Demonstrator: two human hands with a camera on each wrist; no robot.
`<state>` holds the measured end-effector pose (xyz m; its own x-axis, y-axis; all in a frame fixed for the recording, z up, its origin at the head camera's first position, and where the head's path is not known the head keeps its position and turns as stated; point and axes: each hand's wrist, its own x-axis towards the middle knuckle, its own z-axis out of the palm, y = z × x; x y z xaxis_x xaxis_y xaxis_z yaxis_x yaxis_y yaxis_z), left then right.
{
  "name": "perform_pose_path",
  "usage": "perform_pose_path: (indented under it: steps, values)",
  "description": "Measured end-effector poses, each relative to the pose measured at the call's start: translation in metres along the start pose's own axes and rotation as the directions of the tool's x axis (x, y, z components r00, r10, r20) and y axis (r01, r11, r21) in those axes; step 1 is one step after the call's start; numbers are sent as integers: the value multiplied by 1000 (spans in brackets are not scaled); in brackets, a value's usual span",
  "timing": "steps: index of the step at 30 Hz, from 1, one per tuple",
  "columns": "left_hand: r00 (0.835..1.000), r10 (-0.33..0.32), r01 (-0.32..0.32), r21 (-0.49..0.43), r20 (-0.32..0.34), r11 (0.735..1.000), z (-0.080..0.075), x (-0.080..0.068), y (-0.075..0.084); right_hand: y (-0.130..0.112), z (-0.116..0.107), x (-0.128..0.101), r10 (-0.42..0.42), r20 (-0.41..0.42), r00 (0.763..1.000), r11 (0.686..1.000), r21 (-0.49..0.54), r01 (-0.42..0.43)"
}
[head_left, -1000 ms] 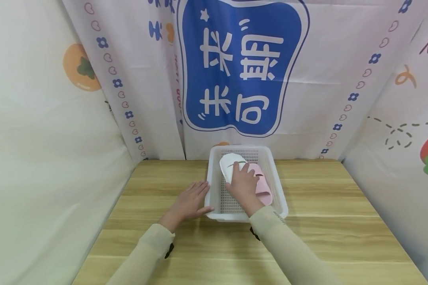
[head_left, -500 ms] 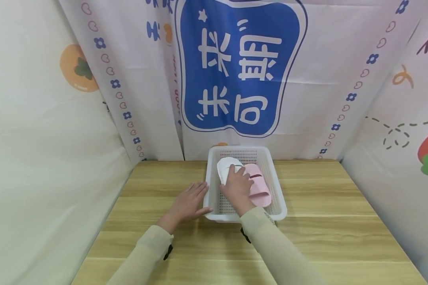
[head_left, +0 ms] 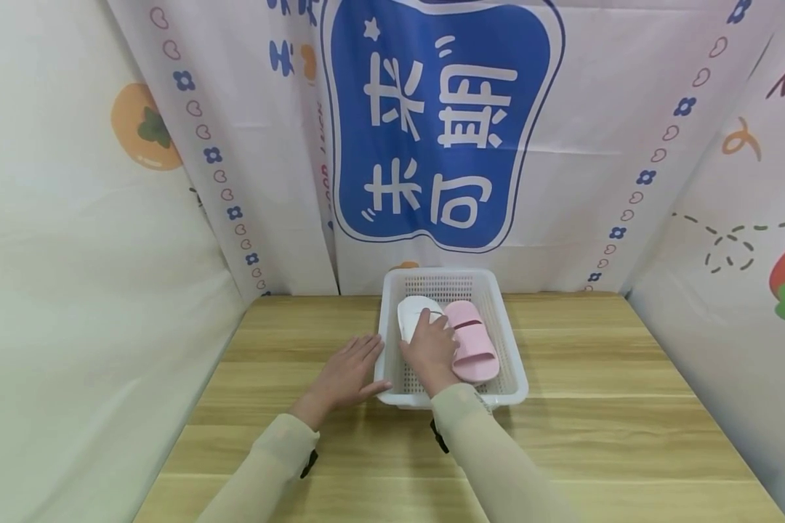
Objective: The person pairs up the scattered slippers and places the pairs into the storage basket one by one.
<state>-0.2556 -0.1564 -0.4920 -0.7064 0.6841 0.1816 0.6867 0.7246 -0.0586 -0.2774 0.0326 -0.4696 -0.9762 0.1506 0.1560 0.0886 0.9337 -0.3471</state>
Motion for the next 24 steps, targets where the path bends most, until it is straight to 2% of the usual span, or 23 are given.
perform_pose_path:
  steps: [13,24]
  values:
    - [1000,12,-12,-13,-23,1000,3,0,-1,-4,9,-2,44,43,998,999,-2,-44]
    - [1000,-2,2,-9,-1,1000,1,-1,0,-6,15,-3,34,45,998,998,-57,-31]
